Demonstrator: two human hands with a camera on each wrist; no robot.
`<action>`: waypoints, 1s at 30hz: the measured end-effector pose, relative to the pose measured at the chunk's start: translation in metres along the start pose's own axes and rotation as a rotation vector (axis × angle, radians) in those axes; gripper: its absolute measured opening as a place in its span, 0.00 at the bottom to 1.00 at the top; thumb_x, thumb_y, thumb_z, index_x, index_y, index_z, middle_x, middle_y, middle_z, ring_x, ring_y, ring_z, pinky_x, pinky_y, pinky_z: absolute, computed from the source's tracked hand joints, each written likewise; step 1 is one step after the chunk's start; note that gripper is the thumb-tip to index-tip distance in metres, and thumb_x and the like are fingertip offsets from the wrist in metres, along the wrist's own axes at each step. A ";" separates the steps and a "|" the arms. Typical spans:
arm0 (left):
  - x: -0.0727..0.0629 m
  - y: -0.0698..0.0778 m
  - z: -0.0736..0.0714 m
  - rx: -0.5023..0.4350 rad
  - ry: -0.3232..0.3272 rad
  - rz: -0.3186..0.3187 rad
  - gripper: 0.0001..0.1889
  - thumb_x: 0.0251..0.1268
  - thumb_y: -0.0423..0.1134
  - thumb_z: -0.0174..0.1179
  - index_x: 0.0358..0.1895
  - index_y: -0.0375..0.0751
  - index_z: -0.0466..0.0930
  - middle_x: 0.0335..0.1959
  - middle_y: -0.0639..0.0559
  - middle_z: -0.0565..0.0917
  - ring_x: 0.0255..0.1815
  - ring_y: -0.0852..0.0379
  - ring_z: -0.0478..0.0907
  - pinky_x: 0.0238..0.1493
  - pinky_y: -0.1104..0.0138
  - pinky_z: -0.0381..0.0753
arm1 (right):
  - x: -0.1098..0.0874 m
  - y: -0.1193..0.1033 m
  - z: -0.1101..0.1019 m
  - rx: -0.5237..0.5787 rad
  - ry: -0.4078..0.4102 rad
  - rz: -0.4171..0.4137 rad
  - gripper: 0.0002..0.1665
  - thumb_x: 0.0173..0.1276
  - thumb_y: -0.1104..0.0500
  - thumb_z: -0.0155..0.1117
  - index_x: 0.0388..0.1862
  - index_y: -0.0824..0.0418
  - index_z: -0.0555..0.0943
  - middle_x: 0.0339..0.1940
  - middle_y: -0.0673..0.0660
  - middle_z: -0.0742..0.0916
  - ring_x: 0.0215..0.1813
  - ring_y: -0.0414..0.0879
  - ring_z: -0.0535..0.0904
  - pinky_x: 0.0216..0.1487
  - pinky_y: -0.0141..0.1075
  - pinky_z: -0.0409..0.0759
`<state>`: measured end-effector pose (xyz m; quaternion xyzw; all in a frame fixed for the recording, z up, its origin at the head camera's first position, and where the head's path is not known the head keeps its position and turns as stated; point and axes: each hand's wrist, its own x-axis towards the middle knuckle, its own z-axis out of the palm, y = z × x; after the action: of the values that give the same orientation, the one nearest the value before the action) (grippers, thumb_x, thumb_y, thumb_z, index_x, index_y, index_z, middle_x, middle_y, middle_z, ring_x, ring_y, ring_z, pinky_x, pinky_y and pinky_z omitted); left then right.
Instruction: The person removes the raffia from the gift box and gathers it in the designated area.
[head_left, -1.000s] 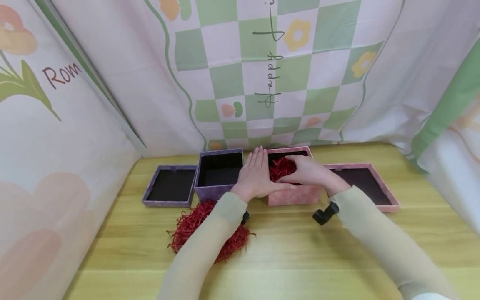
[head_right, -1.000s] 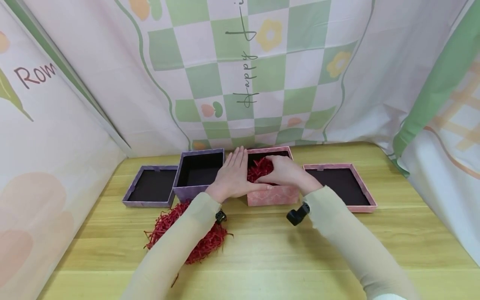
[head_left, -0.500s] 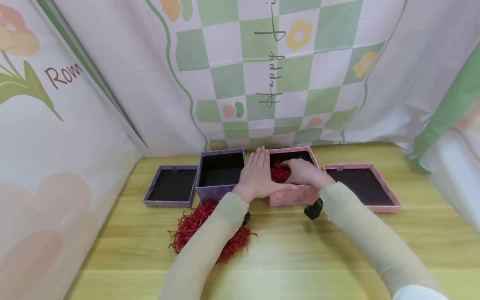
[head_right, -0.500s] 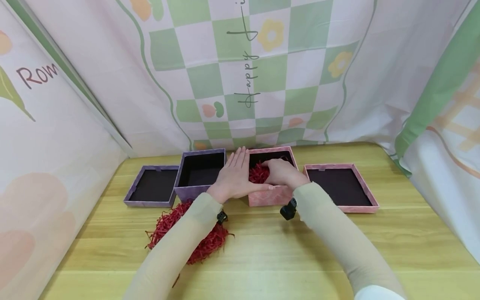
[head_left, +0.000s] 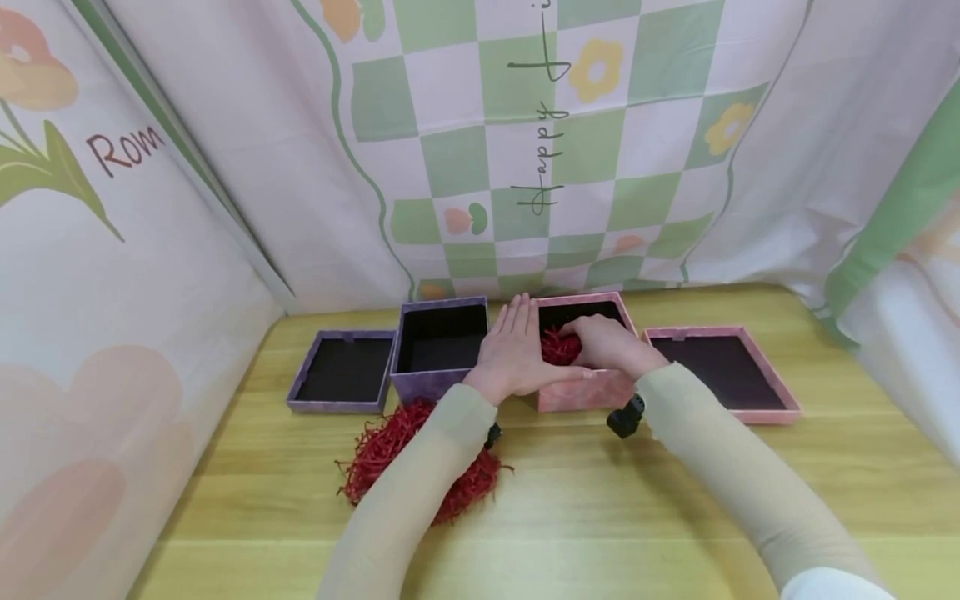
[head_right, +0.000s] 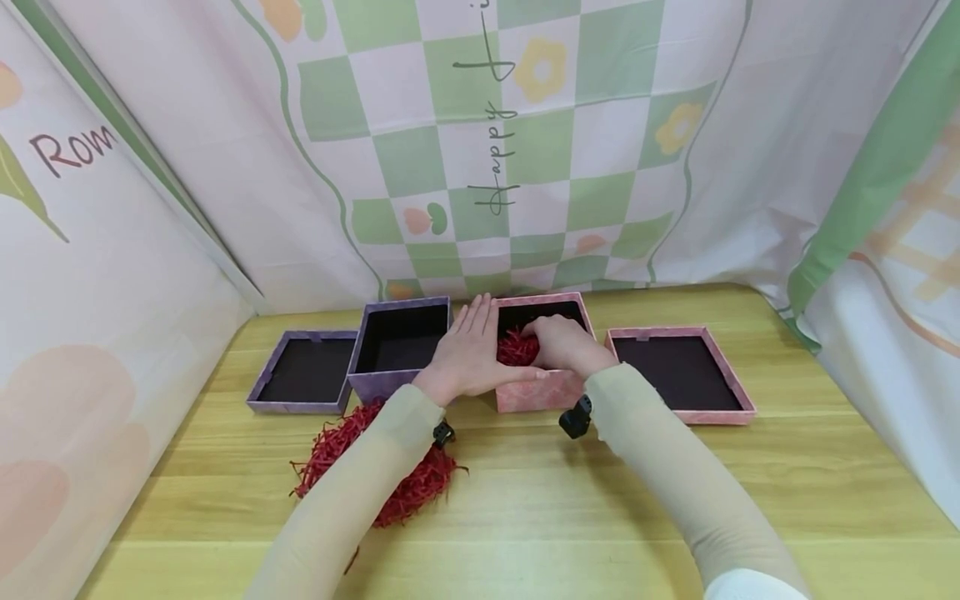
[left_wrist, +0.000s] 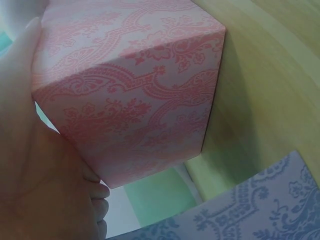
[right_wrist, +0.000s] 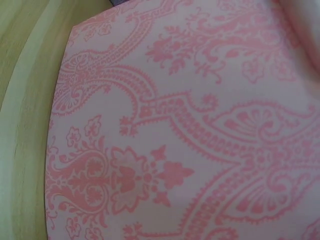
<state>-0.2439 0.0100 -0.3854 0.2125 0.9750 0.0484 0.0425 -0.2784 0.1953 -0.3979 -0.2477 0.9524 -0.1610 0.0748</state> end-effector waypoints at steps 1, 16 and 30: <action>0.000 0.000 0.000 0.001 0.000 -0.001 0.69 0.51 0.89 0.41 0.82 0.41 0.28 0.83 0.46 0.32 0.82 0.53 0.28 0.78 0.62 0.29 | 0.000 0.000 0.000 0.000 0.003 -0.003 0.28 0.58 0.58 0.80 0.56 0.67 0.85 0.48 0.62 0.88 0.47 0.56 0.84 0.48 0.52 0.82; 0.000 0.002 0.000 0.003 0.010 0.008 0.68 0.52 0.88 0.41 0.83 0.39 0.33 0.84 0.44 0.36 0.82 0.52 0.32 0.78 0.62 0.32 | -0.005 -0.004 -0.002 0.031 0.209 0.075 0.21 0.56 0.59 0.76 0.48 0.66 0.85 0.38 0.58 0.89 0.43 0.58 0.85 0.47 0.55 0.81; 0.001 0.005 0.001 0.015 0.003 -0.010 0.70 0.50 0.89 0.42 0.83 0.39 0.33 0.84 0.44 0.37 0.82 0.52 0.32 0.78 0.62 0.32 | -0.043 -0.022 -0.069 0.134 0.404 0.114 0.36 0.58 0.59 0.76 0.65 0.68 0.79 0.53 0.71 0.85 0.52 0.67 0.81 0.53 0.60 0.78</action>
<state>-0.2432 0.0150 -0.3861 0.2079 0.9765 0.0412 0.0395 -0.2466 0.2174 -0.3228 -0.1508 0.9476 -0.2660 -0.0922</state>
